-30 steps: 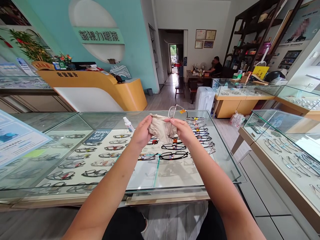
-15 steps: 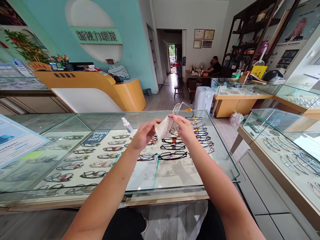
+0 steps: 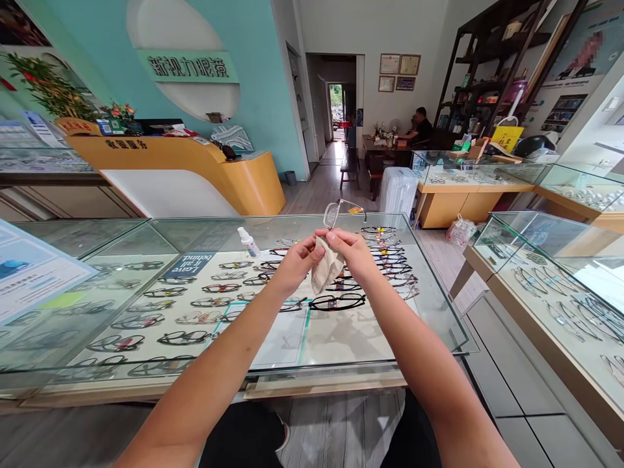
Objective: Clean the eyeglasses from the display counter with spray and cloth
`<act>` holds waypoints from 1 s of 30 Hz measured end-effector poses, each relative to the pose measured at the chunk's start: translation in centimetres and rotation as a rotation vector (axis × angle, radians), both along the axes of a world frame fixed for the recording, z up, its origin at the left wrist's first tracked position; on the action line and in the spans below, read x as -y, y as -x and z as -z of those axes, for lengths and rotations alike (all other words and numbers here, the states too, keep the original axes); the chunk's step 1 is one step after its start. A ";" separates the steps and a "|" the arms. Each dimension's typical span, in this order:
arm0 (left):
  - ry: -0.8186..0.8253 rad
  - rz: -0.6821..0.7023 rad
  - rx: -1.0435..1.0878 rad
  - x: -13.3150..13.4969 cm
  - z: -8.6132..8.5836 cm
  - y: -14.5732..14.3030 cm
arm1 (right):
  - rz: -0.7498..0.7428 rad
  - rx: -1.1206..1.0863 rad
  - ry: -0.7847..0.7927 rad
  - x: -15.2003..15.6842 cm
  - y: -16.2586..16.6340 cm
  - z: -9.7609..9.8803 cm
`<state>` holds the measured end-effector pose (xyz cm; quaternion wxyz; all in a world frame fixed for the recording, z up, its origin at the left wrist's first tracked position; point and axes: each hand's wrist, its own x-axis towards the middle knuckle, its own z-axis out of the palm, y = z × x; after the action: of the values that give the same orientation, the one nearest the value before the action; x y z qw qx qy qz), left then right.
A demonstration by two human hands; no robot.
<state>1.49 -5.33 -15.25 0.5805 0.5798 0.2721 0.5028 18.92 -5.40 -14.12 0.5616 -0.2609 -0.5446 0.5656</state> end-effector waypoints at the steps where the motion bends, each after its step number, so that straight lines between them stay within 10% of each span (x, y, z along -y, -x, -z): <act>1: 0.037 0.017 0.012 0.1 0.1 0.0 | -0.018 -0.006 0.005 0.0 0.0 0.0; 10: 0.187 0.115 0.129 0.6 0.5 -0.1 | -0.061 -0.056 0.026 0.2 0.3 -0.1; 30: -0.039 0.005 -0.114 1.6 -0.3 -0.3 | -0.069 -0.084 0.057 0.0 -0.1 0.0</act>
<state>1.78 -6.96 -14.99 0.5539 0.6194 0.2935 0.4726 18.99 -5.39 -14.15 0.5566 -0.2338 -0.5127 0.6105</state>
